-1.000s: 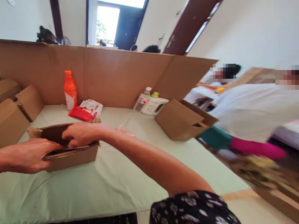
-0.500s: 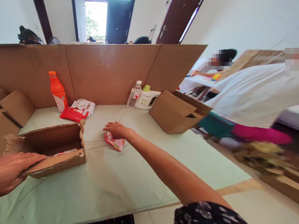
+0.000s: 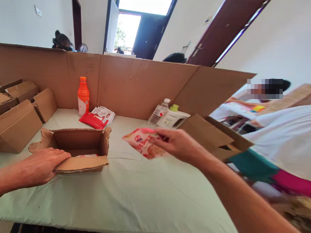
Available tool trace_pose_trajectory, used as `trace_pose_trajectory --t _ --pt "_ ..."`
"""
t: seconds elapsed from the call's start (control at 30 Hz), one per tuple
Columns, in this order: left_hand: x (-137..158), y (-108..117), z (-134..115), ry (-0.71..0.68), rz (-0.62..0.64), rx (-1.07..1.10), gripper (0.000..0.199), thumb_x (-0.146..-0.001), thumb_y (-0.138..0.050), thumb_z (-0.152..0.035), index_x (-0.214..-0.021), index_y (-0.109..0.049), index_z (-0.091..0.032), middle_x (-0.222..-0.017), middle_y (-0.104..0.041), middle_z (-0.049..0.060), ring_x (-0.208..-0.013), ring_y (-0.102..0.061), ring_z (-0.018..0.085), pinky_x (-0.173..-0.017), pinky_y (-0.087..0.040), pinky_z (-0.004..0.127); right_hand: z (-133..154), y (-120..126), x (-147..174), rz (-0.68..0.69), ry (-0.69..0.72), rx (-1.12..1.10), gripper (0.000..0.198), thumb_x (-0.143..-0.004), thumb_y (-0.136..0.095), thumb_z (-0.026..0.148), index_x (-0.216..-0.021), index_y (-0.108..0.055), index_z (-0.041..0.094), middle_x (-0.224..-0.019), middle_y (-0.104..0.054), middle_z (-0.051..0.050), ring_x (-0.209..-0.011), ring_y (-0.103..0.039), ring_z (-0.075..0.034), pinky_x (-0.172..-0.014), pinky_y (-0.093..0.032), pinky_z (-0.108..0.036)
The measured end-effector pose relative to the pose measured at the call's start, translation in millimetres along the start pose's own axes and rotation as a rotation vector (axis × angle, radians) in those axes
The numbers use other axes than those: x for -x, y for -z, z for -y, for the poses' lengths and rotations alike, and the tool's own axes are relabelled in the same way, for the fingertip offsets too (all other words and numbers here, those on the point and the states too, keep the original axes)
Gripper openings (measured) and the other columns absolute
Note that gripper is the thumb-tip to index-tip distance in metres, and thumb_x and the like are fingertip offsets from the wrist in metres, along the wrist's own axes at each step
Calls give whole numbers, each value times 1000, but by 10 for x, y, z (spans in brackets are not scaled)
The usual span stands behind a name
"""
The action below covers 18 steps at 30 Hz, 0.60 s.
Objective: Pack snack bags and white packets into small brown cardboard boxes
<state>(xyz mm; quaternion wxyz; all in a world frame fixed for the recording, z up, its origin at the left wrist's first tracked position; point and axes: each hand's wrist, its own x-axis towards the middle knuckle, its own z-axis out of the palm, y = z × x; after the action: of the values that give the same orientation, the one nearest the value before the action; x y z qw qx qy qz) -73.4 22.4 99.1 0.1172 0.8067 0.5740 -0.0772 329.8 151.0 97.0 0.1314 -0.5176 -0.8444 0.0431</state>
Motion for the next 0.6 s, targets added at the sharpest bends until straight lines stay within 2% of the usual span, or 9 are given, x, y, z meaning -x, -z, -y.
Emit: trace_pose_trajectory --t 0.07,0.1,0.17,0.2,0.3,0.4,0.5,0.6 --pt "2 8 -14 8 12 -20 36 -83 -47 -9 -110 -68 -21 -107 -74 9 -104 -68 28 -93 -51 43 311 253 95 -336 42 -169 46 -87 -54 71 -82 -68 28 -61 -55 1 -53 -47 -17 -50 -38 -31" --pt "3 2 -20 11 7 -28 36 -83 -47 -8 -110 -68 -21 -106 -73 9 -103 -68 28 -93 -51 42 508 343 105 -463 90 -203 47 -85 -57 74 -79 -66 28 -61 -55 2 -53 -46 -16 -50 -38 -31" --pt "9 -30 -31 8 -10 -38 38 -82 -46 -5 -110 -68 -20 -104 -73 10 -100 -69 28 -91 -52 42 947 422 47 -591 223 -214 45 -86 -60 69 -70 -60 28 -60 -54 3 -52 -45 -15 -49 -37 -30" --pt "12 -52 -39 4 -29 -46 40 -81 -45 -3 -110 -68 -19 -104 -73 11 -99 -69 28 -90 -52 42 1169 405 -18 -585 303 -202 42 -89 -60 63 -68 -58 27 -59 -54 3 -52 -45 -15 -50 -38 -29" --pt "23 -125 -80 -4 -94 -115 46 -80 -41 1 -115 -66 -14 -108 -72 15 -100 -69 31 -90 -53 47 1745 144 -297 -349 509 -45 24 -93 -59 33 -72 -62 24 -68 -65 -1 -62 -56 -16 -59 -41 -29" --pt "34 -181 -126 17 -100 -185 46 -77 -47 0 -118 -65 -10 -111 -71 18 -101 -68 34 -90 -53 51 2109 -278 -577 -58 545 175 17 -94 -57 24 -83 -68 19 -82 -74 -10 -79 -66 -23 -65 -40 -31" --pt "52 -233 -140 40 -133 -193 46 -71 -52 0 -114 -65 -10 -114 -69 19 -106 -65 35 -93 -53 52 2268 -634 -764 156 553 275 25 -100 -48 24 -97 -71 15 -92 -77 -14 -88 -71 -26 -66 -41 -31" --pt "64 -277 -106 54 -232 -177 48 -67 -58 -2 -113 -65 -11 -136 -59 22 -126 -56 37 -107 -46 54 2297 -821 -883 304 572 282 28 -101 -45 19 -110 -71 11 -103 -77 -18 -97 -72 -29 -69 -44 -32"
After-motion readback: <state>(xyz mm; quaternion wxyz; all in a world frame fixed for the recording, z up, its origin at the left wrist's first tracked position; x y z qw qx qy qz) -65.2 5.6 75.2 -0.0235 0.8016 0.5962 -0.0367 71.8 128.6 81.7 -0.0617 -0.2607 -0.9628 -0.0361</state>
